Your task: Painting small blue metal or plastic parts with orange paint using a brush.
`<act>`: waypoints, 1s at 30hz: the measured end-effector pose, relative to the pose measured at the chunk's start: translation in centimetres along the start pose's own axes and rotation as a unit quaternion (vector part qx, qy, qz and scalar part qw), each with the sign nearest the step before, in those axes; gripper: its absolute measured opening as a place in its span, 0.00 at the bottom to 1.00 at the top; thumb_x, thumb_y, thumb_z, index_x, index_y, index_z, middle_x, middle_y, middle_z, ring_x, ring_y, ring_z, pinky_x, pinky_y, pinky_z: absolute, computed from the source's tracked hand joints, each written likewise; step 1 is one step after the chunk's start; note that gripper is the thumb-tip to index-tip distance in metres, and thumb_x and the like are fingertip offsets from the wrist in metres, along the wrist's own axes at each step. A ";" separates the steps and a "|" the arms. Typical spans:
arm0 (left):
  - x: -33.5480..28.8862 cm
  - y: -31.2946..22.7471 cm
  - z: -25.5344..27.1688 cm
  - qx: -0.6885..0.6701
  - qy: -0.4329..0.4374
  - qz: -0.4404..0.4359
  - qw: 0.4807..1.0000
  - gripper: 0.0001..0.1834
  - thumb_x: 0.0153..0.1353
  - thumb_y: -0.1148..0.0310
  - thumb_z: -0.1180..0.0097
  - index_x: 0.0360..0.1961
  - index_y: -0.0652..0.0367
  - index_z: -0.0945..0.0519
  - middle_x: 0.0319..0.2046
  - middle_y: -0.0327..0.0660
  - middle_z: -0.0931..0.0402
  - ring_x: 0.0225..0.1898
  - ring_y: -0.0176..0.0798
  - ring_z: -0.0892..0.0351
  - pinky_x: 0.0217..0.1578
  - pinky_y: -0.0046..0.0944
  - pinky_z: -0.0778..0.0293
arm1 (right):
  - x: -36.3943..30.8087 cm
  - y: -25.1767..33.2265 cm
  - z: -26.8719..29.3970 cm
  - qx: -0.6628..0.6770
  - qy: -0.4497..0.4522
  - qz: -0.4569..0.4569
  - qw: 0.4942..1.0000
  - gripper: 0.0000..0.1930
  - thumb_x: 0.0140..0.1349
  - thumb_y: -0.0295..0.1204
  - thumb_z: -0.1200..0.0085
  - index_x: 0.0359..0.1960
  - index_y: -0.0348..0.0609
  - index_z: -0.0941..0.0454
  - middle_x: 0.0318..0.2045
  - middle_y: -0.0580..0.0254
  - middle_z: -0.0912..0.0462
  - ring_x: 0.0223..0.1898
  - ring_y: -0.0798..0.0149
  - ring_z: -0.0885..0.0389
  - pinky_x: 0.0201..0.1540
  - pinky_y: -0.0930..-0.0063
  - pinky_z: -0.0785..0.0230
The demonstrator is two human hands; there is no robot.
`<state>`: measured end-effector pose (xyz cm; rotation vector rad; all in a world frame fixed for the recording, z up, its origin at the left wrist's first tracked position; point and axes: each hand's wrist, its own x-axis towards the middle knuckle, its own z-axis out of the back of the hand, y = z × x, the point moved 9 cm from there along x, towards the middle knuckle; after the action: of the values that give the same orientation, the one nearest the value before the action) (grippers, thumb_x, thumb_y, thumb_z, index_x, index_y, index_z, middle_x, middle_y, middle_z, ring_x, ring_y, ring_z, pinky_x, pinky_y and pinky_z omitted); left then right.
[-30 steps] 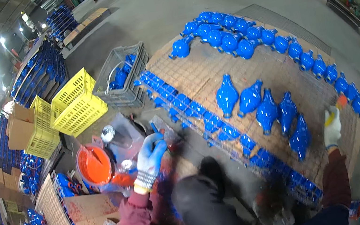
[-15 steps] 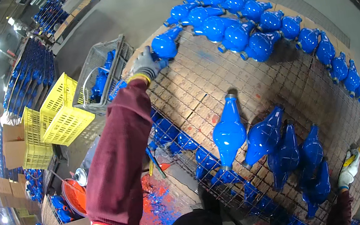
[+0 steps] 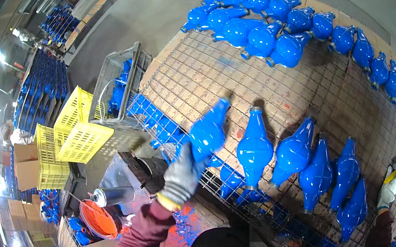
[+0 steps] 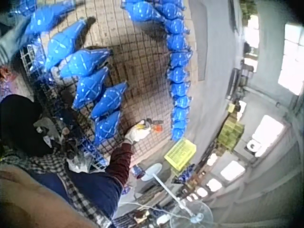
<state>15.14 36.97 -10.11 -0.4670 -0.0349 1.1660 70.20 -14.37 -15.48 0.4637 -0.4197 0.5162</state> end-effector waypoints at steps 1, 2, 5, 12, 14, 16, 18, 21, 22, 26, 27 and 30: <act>-1.7 -1.0 0.0 -0.003 -0.019 -0.040 0.999 0.38 0.59 0.46 0.43 0.61 0.59 0.40 0.35 0.63 0.23 0.36 0.61 0.20 0.33 0.54 0.25 | -0.1 0.4 0.0 -0.010 -0.013 0.008 1.000 0.13 0.65 0.27 0.46 0.49 0.37 0.29 0.43 0.50 0.23 0.44 0.54 0.25 0.50 0.64 0.33; -2.7 -1.7 0.2 -0.006 -0.039 -0.079 0.996 0.38 0.59 0.47 0.43 0.62 0.59 0.41 0.36 0.63 0.23 0.37 0.61 0.20 0.33 0.54 0.25 | -0.1 0.3 -0.4 -0.005 -0.012 0.007 1.000 0.13 0.65 0.27 0.46 0.49 0.37 0.29 0.43 0.50 0.23 0.44 0.54 0.25 0.50 0.64 0.33; -2.8 -2.9 1.1 -0.109 0.047 -0.100 0.988 0.37 0.59 0.51 0.42 0.63 0.59 0.41 0.38 0.59 0.23 0.39 0.57 0.20 0.37 0.51 0.25 | 0.4 -2.1 -0.7 0.060 -0.019 -0.004 0.998 0.14 0.64 0.27 0.46 0.50 0.36 0.29 0.43 0.51 0.24 0.45 0.55 0.26 0.52 0.66 0.34; 19.2 -7.8 10.1 0.032 -0.082 -0.246 0.965 0.20 0.61 0.58 0.44 0.50 0.60 0.23 0.47 0.49 0.25 0.53 0.48 0.27 0.53 0.41 0.31 | -0.9 -9.7 -3.8 0.462 0.001 -0.249 0.851 0.17 0.71 0.30 0.60 0.58 0.37 0.34 0.56 0.58 0.32 0.61 0.63 0.36 0.66 0.68 0.41; 26.4 -8.5 11.2 0.096 -0.152 -0.183 0.967 0.30 0.59 0.42 0.47 0.57 0.49 0.26 0.61 0.54 0.39 0.62 0.57 0.39 0.61 0.49 0.39 | -1.2 -9.8 -4.0 0.427 0.019 -0.227 0.875 0.19 0.71 0.35 0.60 0.58 0.37 0.34 0.57 0.58 0.33 0.62 0.62 0.37 0.67 0.67 0.43; 32.0 -9.7 11.6 0.102 -0.143 -0.158 0.972 0.33 0.54 0.36 0.46 0.59 0.38 0.27 0.66 0.55 0.45 0.66 0.64 0.47 0.64 0.54 0.44 | -2.8 -12.1 -4.3 0.499 -0.024 -0.315 0.807 0.20 0.71 0.37 0.59 0.59 0.37 0.34 0.56 0.58 0.33 0.62 0.62 0.37 0.68 0.67 0.45; 36.3 -10.1 10.2 0.166 -0.098 -0.085 0.977 0.36 0.50 0.32 0.45 0.60 0.33 0.28 0.68 0.57 0.50 0.68 0.68 0.52 0.64 0.58 0.46 | -2.9 -12.9 -3.3 0.469 -0.013 -0.288 0.835 0.21 0.70 0.38 0.57 0.59 0.38 0.33 0.56 0.58 0.32 0.62 0.62 0.37 0.69 0.66 0.46; 41.2 -9.3 9.3 0.177 -0.049 -0.046 0.982 0.34 0.50 0.33 0.44 0.57 0.31 0.26 0.65 0.48 0.39 0.67 0.70 0.53 0.67 0.59 0.54 | -3.3 -13.0 -4.1 0.454 -0.014 -0.283 0.845 0.21 0.70 0.37 0.57 0.59 0.39 0.33 0.56 0.58 0.32 0.62 0.62 0.37 0.69 0.66 0.46; 42.6 -9.0 8.6 0.194 -0.008 -0.038 0.980 0.32 0.50 0.33 0.44 0.55 0.33 0.24 0.62 0.43 0.33 0.67 0.69 0.52 0.68 0.58 0.58 | -3.3 -13.1 -3.9 0.445 -0.013 -0.282 0.850 0.21 0.70 0.37 0.57 0.59 0.39 0.33 0.56 0.58 0.32 0.62 0.62 0.37 0.69 0.66 0.46; 44.3 -11.2 8.1 0.206 0.127 -0.152 0.958 0.31 0.53 0.35 0.46 0.51 0.40 0.20 0.55 0.38 0.24 0.69 0.64 0.52 0.69 0.57 0.66 | -3.2 -13.0 -3.4 0.409 -0.008 -0.278 0.869 0.20 0.70 0.37 0.57 0.59 0.39 0.33 0.56 0.58 0.32 0.62 0.61 0.37 0.68 0.66 0.46; 43.8 -11.8 8.6 0.273 0.077 -0.132 0.950 0.32 0.52 0.33 0.46 0.52 0.37 0.21 0.61 0.37 0.31 0.69 0.64 0.53 0.68 0.58 0.61 | -3.2 -12.9 -2.8 0.399 -0.010 -0.277 0.874 0.20 0.70 0.36 0.57 0.59 0.39 0.33 0.56 0.58 0.32 0.62 0.61 0.37 0.68 0.66 0.46; 41.6 -12.6 11.2 0.338 -0.043 -0.058 0.938 0.33 0.51 0.31 0.48 0.53 0.34 0.21 0.69 0.33 0.43 0.69 0.64 0.55 0.67 0.60 0.54 | -3.2 -11.8 -2.4 0.387 -0.013 -0.269 0.882 0.20 0.70 0.36 0.57 0.60 0.40 0.33 0.56 0.59 0.32 0.62 0.61 0.36 0.68 0.66 0.47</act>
<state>40.09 73.85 -4.12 0.1950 0.2560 1.0060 74.81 -23.42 -22.66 1.3211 -0.0739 0.1089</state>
